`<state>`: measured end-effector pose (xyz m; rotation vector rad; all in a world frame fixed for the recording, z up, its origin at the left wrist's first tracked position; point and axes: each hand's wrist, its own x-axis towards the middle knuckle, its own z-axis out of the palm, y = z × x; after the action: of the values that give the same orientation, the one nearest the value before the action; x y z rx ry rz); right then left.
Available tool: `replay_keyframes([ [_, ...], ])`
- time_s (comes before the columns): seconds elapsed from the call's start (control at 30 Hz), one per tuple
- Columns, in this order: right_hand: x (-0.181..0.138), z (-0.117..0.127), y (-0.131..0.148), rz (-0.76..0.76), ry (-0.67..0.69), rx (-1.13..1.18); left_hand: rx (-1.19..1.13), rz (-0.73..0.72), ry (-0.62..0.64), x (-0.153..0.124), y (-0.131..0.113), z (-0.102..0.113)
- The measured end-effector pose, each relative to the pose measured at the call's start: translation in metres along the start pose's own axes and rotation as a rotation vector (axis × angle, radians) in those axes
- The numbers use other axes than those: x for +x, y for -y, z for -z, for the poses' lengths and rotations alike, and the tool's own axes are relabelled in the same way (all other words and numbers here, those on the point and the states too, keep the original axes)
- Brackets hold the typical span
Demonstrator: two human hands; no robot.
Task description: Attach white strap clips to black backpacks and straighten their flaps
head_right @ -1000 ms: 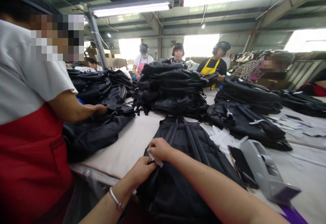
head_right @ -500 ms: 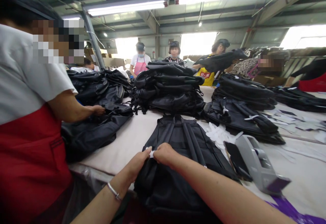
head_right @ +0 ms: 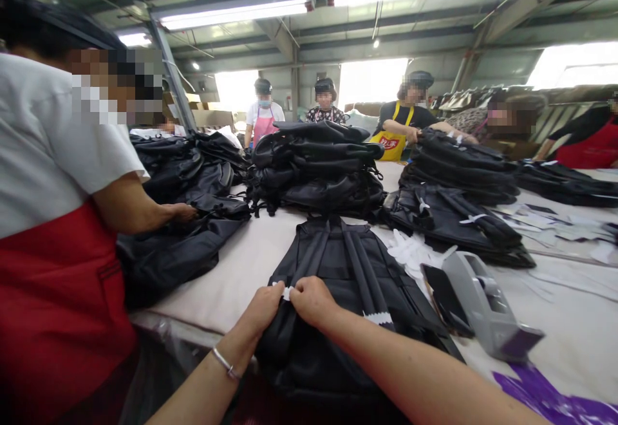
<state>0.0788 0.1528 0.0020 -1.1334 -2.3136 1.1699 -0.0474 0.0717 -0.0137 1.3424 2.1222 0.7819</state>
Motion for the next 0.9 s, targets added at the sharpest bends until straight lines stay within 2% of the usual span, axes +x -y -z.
replay_keyframes([
  [0.13, -0.004, 0.007, -0.006, -0.106, 0.019, 0.038, -0.182, 0.036, -0.055, -0.007, 0.000, 0.001],
  [0.2, -0.007, 0.011, -0.008, -0.249, 0.081, 0.117, -0.253, 0.065, -0.062, -0.008, -0.001, 0.002],
  [0.3, -0.009, 0.011, -0.008, -0.537, 0.205, 0.404, -0.337, 0.115, -0.045, -0.008, -0.003, 0.001],
  [0.37, -0.008, 0.008, -0.006, -0.654, 0.249, 0.578, -0.376, 0.140, -0.033, -0.007, -0.004, 0.000],
  [0.47, -0.007, 0.002, -0.004, -0.633, 0.237, 0.655, -0.414, 0.162, -0.013, -0.006, -0.003, 0.001],
  [0.6, -0.010, -0.006, -0.004, -0.512, 0.145, 0.669, -0.472, 0.154, 0.023, -0.004, 0.001, 0.001],
  [0.77, -0.011, -0.015, -0.007, -0.380, 0.062, 0.735, -0.590, 0.114, 0.010, 0.000, 0.006, -0.005],
  [0.9, -0.009, -0.016, -0.011, -0.413, 0.088, 0.861, -0.646, 0.082, -0.007, 0.001, 0.010, -0.008],
])
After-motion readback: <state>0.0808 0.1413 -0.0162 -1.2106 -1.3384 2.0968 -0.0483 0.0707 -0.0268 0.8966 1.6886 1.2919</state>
